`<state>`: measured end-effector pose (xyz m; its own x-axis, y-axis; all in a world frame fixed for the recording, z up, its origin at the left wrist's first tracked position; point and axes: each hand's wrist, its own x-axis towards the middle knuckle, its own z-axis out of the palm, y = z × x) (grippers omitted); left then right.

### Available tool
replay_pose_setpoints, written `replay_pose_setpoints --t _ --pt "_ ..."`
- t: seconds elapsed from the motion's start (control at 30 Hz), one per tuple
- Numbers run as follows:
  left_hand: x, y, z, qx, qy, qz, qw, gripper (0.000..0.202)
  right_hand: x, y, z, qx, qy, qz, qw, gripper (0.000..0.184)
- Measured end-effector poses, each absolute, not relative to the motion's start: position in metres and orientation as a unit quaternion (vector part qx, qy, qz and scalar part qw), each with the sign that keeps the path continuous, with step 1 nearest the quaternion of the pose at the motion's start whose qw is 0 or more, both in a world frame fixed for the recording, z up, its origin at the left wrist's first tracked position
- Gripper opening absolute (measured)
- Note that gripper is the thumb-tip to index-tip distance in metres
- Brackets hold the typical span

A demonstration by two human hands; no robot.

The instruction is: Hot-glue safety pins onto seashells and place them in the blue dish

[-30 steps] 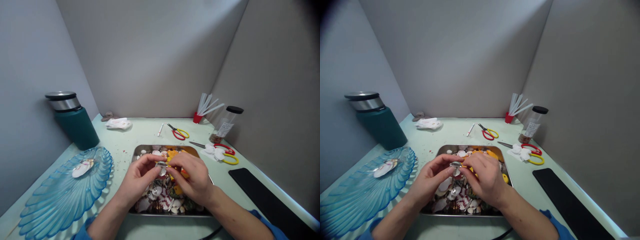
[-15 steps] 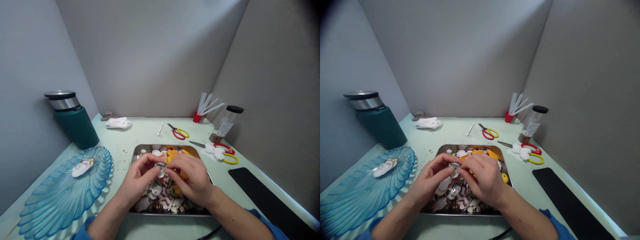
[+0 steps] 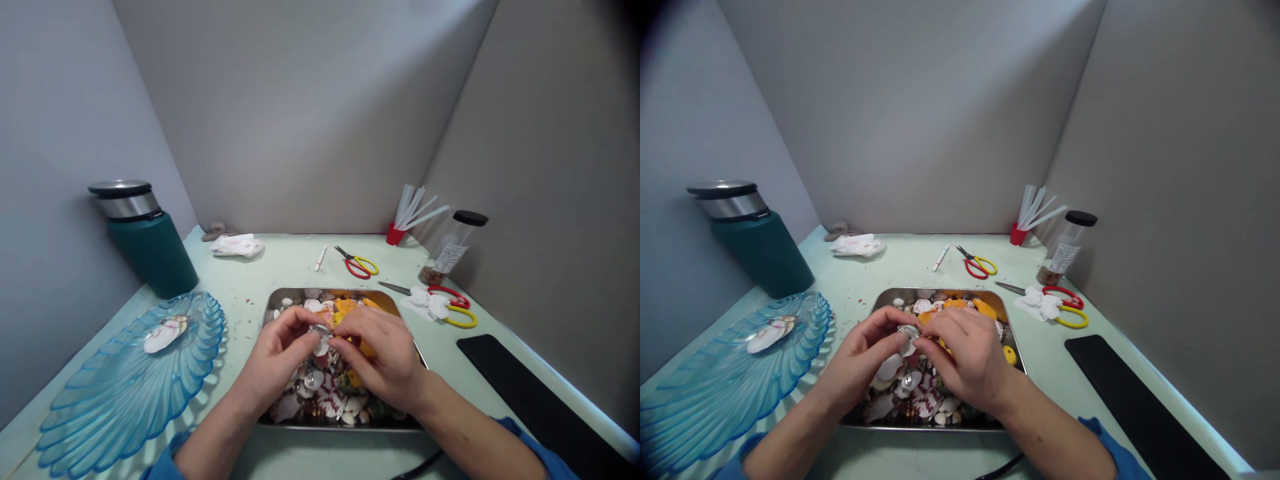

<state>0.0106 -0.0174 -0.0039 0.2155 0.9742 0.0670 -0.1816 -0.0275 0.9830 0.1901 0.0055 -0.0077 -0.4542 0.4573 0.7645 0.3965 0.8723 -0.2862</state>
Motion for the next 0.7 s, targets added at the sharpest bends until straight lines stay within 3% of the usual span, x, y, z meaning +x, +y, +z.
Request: replay_pose_setpoints --t 0.7 --pt "0.0116 -0.0169 -0.0026 0.557 0.389 0.501 0.536 0.012 0.1898 0.0054 -0.0073 -0.257 -0.852 0.031 0.456 0.006"
